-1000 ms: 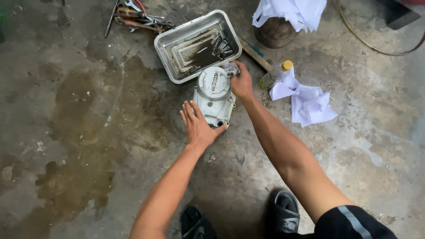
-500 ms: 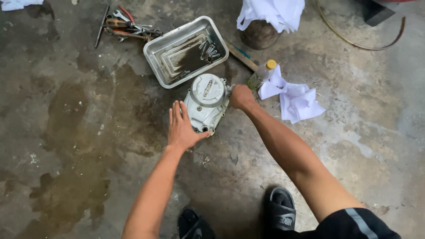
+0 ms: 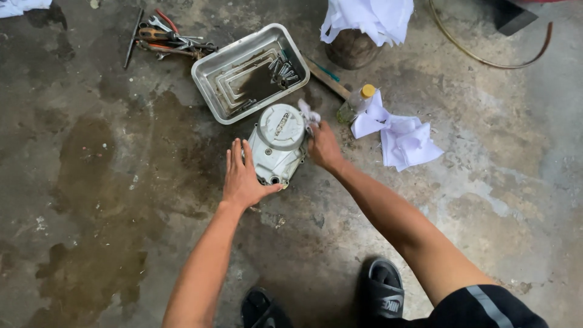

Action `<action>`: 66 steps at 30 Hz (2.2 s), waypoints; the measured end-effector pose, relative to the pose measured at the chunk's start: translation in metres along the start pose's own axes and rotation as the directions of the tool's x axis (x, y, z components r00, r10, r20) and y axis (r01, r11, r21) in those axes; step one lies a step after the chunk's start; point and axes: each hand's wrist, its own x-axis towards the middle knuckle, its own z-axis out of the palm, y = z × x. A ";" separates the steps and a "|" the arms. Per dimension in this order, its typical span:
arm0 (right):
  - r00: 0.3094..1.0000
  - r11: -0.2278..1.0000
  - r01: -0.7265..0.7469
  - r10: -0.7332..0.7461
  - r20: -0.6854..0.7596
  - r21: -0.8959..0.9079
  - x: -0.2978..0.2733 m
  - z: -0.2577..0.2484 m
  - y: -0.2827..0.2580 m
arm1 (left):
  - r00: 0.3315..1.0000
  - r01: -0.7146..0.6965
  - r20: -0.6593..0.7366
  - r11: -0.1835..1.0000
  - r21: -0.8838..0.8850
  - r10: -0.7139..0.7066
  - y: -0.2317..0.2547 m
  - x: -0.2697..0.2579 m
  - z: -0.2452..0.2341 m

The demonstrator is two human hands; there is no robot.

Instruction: Cleaning a metal engine casing with a cloth in a workshop

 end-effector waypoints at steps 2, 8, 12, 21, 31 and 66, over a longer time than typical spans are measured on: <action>0.998 0.999 -0.035 0.033 0.051 0.022 -0.005 -0.012 -0.003 | 1.000 -0.020 0.008 1.000 0.020 0.020 -0.002 0.000 -0.004; 0.975 0.976 -0.220 0.220 -0.038 0.001 0.025 -0.047 -0.004 | 0.989 -0.042 0.144 0.997 0.066 0.032 -0.003 0.006 -0.023; 0.997 0.964 -0.024 0.005 0.071 0.266 0.038 -0.053 -0.032 | 0.969 -0.052 0.247 0.985 0.164 0.010 -0.007 0.012 -0.028; 0.914 0.935 -0.326 0.275 0.298 0.138 0.024 -0.046 -0.001 | 0.942 -0.027 0.331 0.974 0.223 -0.049 0.003 0.012 -0.047; 0.973 0.965 -0.026 0.084 -0.214 0.261 -0.004 -0.045 -0.030 | 0.944 -0.004 0.322 0.977 0.215 -0.067 0.002 0.014 -0.052; 0.922 0.903 -0.384 0.388 0.020 0.192 -0.030 0.017 0.042 | 0.990 0.134 0.032 0.987 0.090 -0.137 0.026 -0.010 -0.022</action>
